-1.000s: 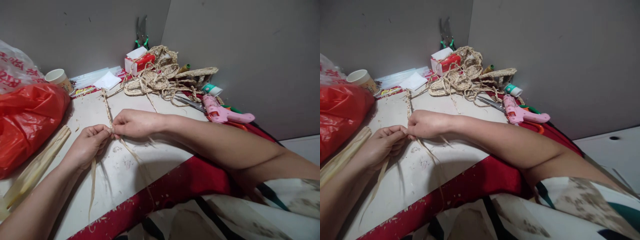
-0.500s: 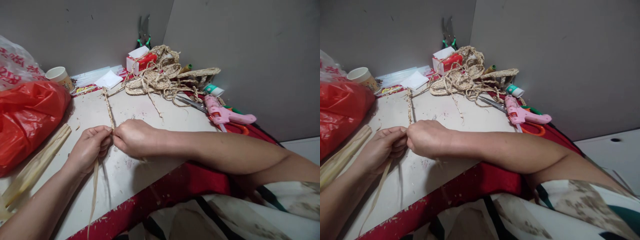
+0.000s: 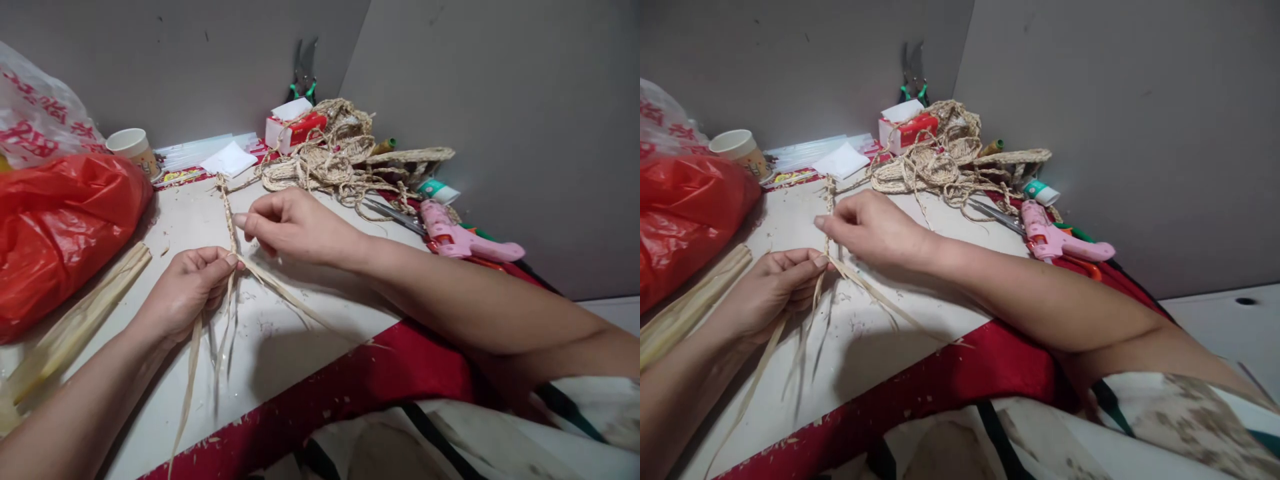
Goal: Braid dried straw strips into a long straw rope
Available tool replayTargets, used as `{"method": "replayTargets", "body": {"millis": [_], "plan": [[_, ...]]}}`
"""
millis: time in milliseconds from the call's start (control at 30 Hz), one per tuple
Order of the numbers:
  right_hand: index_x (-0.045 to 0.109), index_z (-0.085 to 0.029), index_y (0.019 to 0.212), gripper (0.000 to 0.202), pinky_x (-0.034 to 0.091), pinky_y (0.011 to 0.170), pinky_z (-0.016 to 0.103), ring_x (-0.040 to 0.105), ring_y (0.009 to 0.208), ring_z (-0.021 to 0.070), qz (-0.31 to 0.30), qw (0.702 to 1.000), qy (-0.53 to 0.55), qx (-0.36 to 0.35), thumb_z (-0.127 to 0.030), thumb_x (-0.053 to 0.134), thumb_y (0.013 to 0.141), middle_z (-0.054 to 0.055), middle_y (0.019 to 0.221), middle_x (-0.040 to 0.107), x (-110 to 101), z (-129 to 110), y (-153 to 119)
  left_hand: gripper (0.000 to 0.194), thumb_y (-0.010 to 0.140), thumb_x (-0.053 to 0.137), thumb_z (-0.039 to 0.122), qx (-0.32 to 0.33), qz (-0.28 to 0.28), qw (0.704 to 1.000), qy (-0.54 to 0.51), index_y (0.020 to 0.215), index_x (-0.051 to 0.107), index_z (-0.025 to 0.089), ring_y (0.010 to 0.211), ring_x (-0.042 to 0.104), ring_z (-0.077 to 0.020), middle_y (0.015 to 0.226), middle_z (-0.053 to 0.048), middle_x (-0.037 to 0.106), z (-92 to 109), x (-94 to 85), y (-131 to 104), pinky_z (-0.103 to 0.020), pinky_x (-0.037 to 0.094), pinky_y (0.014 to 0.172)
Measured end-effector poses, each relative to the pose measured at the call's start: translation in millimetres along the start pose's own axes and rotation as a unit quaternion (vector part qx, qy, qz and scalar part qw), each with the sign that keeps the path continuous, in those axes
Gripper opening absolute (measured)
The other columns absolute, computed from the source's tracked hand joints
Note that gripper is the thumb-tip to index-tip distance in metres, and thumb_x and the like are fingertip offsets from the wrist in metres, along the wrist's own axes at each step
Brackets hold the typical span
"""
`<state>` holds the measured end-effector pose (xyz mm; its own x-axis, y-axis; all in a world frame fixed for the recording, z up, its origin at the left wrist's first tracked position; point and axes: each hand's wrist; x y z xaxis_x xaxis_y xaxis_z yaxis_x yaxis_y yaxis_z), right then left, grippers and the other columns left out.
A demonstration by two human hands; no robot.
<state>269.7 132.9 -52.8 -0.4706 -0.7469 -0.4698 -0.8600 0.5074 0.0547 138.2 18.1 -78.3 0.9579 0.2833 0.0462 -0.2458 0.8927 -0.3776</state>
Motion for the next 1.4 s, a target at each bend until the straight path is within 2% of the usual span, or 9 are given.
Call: {"method": "replayTargets", "body": {"millis": [133,233,467,600,733,967,1133,1300,1400], "plan": [[0.052,-0.012,0.068,0.033,0.03,0.039,0.017,0.041,0.041,0.0048,-0.103,0.975,0.155,0.122,-0.039,0.05,0.087,-0.002,0.049,0.05,16,16,6,0.024,0.076,0.064,0.033,0.007,-0.019,1.0,0.01,0.062,0.056,0.015,0.037,0.019,-0.0035,0.04,0.007,0.031,-3,-2.0,1,-0.019,0.012,0.037],[0.049,-0.013,0.061,0.04,0.021,0.031,0.018,0.027,0.031,0.0037,-0.202,0.936,0.224,0.18,-0.041,0.045,0.089,-0.006,0.038,0.037,23,21,5,0.025,0.074,0.065,0.035,0.004,-0.036,0.999,0.009,0.063,0.055,0.015,0.037,0.017,-0.0035,0.041,0.008,0.029,-3,-4.6,1,-0.019,0.011,0.037],[0.051,-0.012,0.059,0.037,0.012,0.028,0.016,0.017,0.028,0.0021,-0.252,0.909,0.258,0.207,-0.039,0.057,0.083,-0.01,0.034,0.025,13,31,15,0.024,0.079,0.058,0.038,0.022,-0.089,0.989,0.116,0.072,0.061,0.016,0.039,0.019,-0.0051,0.045,0.008,0.03,2,-12.9,2,-0.019,0.014,0.037],[0.044,-0.014,0.055,0.035,0.011,0.029,0.014,0.015,0.029,0.0016,-0.23,0.882,0.32,0.258,-0.029,0.055,0.084,-0.01,0.035,0.024,16,29,14,0.023,0.08,0.057,0.037,0.069,-0.058,0.973,0.212,0.072,0.06,0.015,0.043,0.032,-0.0053,0.055,0.003,0.048,6,-15.7,2,-0.018,0.024,0.04],[0.054,-0.01,0.062,0.025,0.012,0.029,0.015,0.014,0.03,0.002,-0.164,0.894,0.332,0.253,-0.018,0.05,0.085,-0.01,0.035,0.023,24,22,8,0.027,0.083,0.051,0.038,0.04,-0.085,0.953,0.288,0.072,0.061,0.015,0.041,0.034,-0.0062,0.052,0.003,0.049,17,-16.0,-6,-0.018,0.026,0.039],[0.042,-0.014,0.056,0.029,0.009,0.031,0.015,0.013,0.032,0.0021,-0.084,0.877,0.391,0.266,-0.017,0.048,0.085,-0.01,0.038,0.023,34,15,0,0.03,0.088,0.041,0.041,0.029,-0.068,0.957,0.281,0.086,0.058,0.016,0.042,0.052,-0.0117,0.062,-0.003,0.063,13,0.6,-18,-0.022,0.038,0.041],[0.034,-0.016,0.053,0.03,0.01,0.031,0.015,0.014,0.033,0.0018,-0.076,0.875,0.401,0.259,-0.013,0.047,0.08,-0.009,0.039,0.025,38,14,-2,0.028,0.087,0.043,0.036,0.077,-0.011,0.951,0.299,0.104,0.056,0.017,0.045,0.052,-0.0112,0.063,-0.001,0.063,-1,12.4,-18,-0.021,0.038,0.043],[0.034,-0.016,0.052,0.027,0.01,0.031,0.015,0.013,0.034,0.0017,-0.082,0.879,0.397,0.251,-0.01,0.048,0.075,-0.01,0.039,0.023,37,15,0,0.031,0.077,0.056,0.036,0.003,-0.05,0.955,0.292,0.1,0.06,0.015,0.04,0.045,-0.0111,0.049,0.002,0.056,19,2.0,-19,-0.02,0.031,0.038],[0.042,-0.015,0.057,0.02,0.009,0.032,0.014,0.011,0.034,0.0019,-0.112,0.873,0.404,0.249,-0.011,0.046,0.077,-0.01,0.04,0.021,34,16,2,0.024,0.075,0.056,0.035,0.037,0.055,0.955,0.288,0.085,0.064,0.014,0.041,0.043,-0.01,0.047,0.003,0.052,29,-8.5,-14,-0.02,0.03,0.04]]}}
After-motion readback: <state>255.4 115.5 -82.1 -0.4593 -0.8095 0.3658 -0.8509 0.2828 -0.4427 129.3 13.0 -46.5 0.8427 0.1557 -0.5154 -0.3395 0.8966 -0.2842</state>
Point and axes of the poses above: each hand's wrist, its own y-axis towards the middle knuckle, its own x-axis out of the palm, z = x × y
